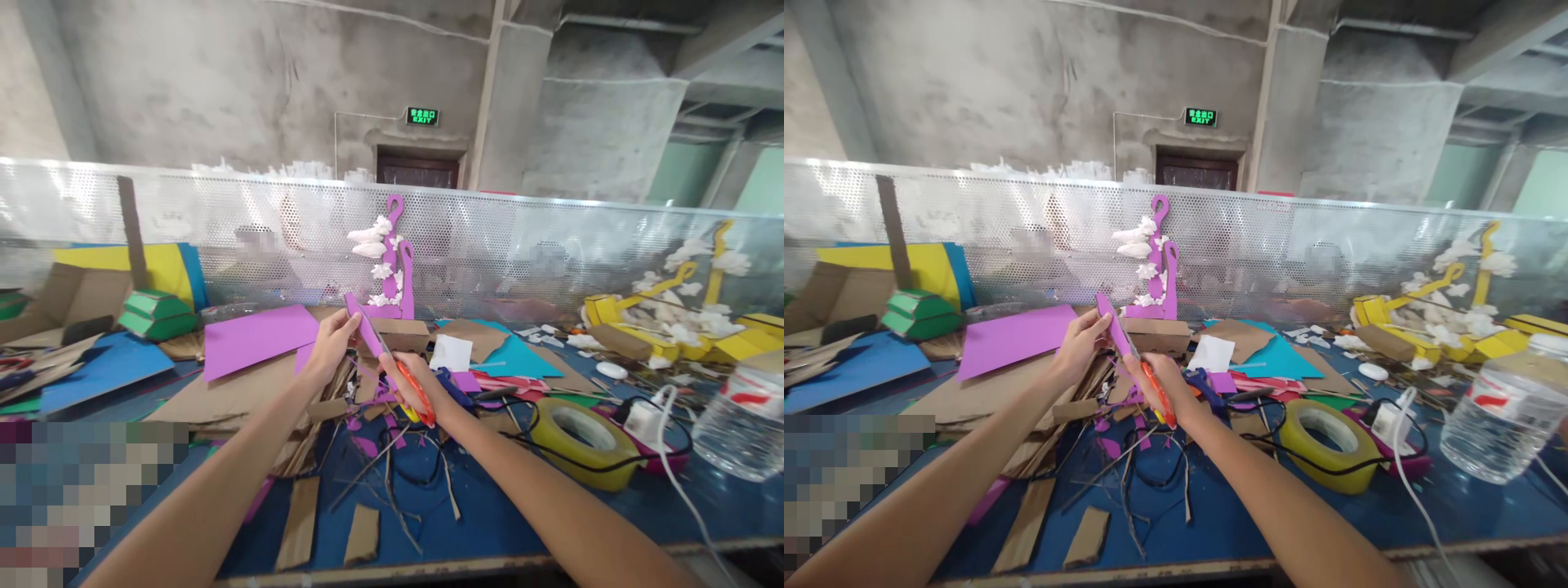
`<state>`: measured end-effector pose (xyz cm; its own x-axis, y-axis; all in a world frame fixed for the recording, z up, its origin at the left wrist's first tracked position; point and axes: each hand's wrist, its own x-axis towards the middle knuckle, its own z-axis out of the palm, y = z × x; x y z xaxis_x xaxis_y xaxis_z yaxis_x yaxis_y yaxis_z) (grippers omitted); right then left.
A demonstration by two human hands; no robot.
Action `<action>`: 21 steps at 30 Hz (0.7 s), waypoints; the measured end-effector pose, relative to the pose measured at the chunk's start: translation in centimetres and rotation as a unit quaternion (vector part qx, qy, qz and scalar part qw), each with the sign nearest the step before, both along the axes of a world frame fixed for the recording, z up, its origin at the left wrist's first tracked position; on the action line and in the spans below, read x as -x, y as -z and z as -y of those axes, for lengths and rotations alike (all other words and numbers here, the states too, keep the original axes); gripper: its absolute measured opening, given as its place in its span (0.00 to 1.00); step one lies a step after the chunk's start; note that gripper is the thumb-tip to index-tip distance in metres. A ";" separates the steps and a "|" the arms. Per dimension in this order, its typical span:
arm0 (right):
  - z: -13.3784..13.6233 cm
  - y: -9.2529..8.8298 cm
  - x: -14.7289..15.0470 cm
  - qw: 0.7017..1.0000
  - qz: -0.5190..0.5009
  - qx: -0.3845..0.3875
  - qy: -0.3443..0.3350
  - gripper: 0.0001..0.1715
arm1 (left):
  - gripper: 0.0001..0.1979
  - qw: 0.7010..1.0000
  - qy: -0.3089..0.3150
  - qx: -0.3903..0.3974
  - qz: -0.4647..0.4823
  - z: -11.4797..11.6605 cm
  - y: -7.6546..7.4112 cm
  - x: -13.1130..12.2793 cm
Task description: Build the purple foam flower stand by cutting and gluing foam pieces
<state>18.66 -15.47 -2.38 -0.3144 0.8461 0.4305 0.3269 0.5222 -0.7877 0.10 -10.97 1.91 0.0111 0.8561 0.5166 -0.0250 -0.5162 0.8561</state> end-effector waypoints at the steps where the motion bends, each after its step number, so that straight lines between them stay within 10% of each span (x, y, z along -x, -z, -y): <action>1: 0.0 -0.1 0.0 1.000 0.003 -0.002 0.004 0.32 | 0.18 1.000 0.000 0.000 0.002 0.0 0.0 0.0; 21: -0.1 -0.4 -0.3 1.000 0.000 -0.017 0.018 0.31 | 0.18 0.998 0.045 0.027 -0.024 0.9 -0.2 -0.7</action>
<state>18.93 -15.34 -1.96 -0.2837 0.8415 0.4598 0.3467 0.5371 -0.7690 0.85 -11.82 2.12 0.1122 0.8776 0.4661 -0.0267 -0.4662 0.8843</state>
